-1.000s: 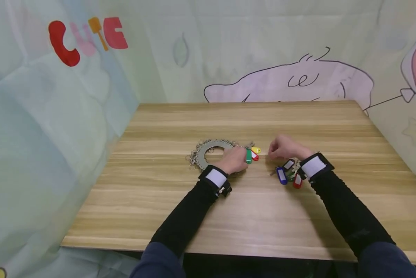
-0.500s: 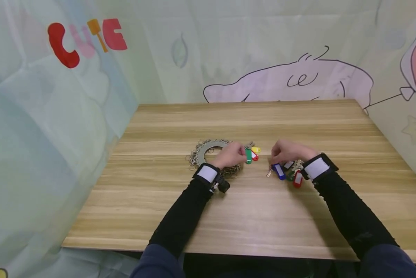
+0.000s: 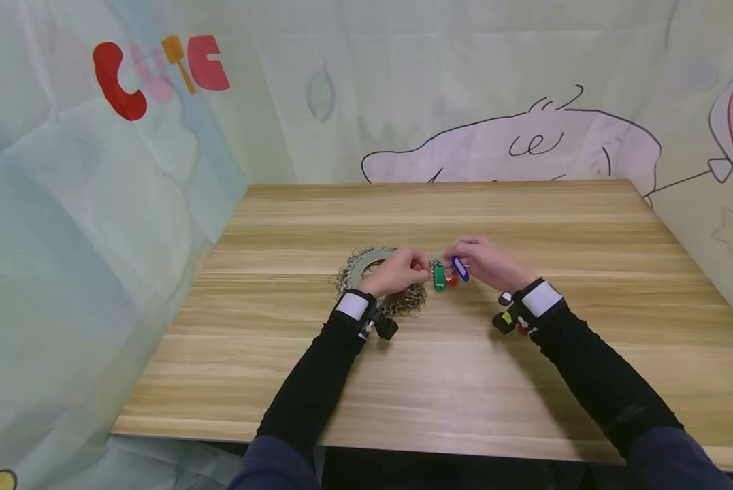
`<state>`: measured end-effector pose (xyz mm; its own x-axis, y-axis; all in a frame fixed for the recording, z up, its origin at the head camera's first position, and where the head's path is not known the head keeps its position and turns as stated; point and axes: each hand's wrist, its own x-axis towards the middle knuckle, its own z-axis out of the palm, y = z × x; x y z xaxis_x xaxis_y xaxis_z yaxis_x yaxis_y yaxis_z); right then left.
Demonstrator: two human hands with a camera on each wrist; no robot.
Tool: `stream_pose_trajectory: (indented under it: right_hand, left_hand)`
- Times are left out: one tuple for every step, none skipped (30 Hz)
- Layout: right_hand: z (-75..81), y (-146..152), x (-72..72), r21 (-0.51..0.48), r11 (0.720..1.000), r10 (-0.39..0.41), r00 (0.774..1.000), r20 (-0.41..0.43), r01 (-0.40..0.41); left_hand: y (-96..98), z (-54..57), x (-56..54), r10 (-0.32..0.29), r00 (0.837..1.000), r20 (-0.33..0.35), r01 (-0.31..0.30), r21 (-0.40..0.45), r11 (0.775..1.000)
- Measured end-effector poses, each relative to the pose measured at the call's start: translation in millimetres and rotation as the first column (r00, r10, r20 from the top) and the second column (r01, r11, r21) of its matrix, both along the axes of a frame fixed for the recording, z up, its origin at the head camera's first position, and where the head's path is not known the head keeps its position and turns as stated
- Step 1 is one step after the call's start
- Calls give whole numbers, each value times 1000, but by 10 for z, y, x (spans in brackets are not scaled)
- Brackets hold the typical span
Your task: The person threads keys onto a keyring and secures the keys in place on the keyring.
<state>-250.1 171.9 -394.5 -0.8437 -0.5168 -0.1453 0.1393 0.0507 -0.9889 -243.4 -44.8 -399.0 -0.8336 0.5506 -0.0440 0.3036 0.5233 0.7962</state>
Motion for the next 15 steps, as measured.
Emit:
stream_pose_trajectory:
  right_hand:
    - [-11, -49, 6, 26, 1000, 7, 1000, 10, -7]
    - [-23, -92, 12, 65, 998, 20, 1000, 5, -20]
    - [-34, -130, 20, 104, 994, 38, 999, -7, -37]
    - [-43, -163, 25, 139, 989, 58, 998, -22, -54]
    - [-52, -184, 29, 167, 984, 73, 997, -38, -66]
    - [-59, -201, 34, 187, 980, 84, 995, -50, -73]
    - [-66, -212, 37, 197, 977, 96, 994, -56, -83]
    - [-72, -216, 38, 207, 974, 110, 992, -63, -95]
    - [-77, -219, 38, 211, 972, 120, 991, -65, -104]
    - [-83, -218, 37, 213, 970, 130, 989, -64, -114]
    - [-88, -215, 34, 215, 969, 142, 988, -65, -125]
    - [-92, -213, 31, 216, 967, 153, 986, -62, -136]
    - [-94, -212, 30, 218, 965, 163, 985, -58, -146]
    - [-99, -210, 25, 217, 964, 169, 984, -51, -155]
    - [-103, -210, 23, 214, 963, 174, 984, -43, -161]
  left_hand:
    - [0, -7, 1, -1, 1000, -11, 1, 0, 1000]
    - [1, -17, 0, -1, 1000, -21, 1, 1, 1000]
    - [4, -23, 1, 1, 1000, -31, 0, 0, 1000]
    - [8, -29, 5, 5, 999, -41, -5, -1, 1000]
    - [10, -32, 9, 10, 999, -48, -10, -2, 1000]
    - [13, -37, 12, 15, 998, -58, -15, -2, 1000]
    - [17, -39, 18, 19, 997, -69, -20, -4, 1000]
    - [19, -44, 21, 24, 997, -76, -24, -3, 1000]
    - [21, -47, 25, 28, 996, -87, -29, -6, 1000]
    - [21, -51, 29, 31, 995, -90, -32, -6, 999]
    - [18, -52, 33, 32, 995, -96, -33, -5, 999]
    - [17, -60, 33, 32, 994, -100, -33, -3, 999]
    - [15, -63, 35, 32, 994, -103, -33, -2, 999]
    - [13, -67, 35, 31, 994, -104, -31, 2, 1000]
    - [10, -70, 35, 31, 994, -105, -31, 4, 1000]
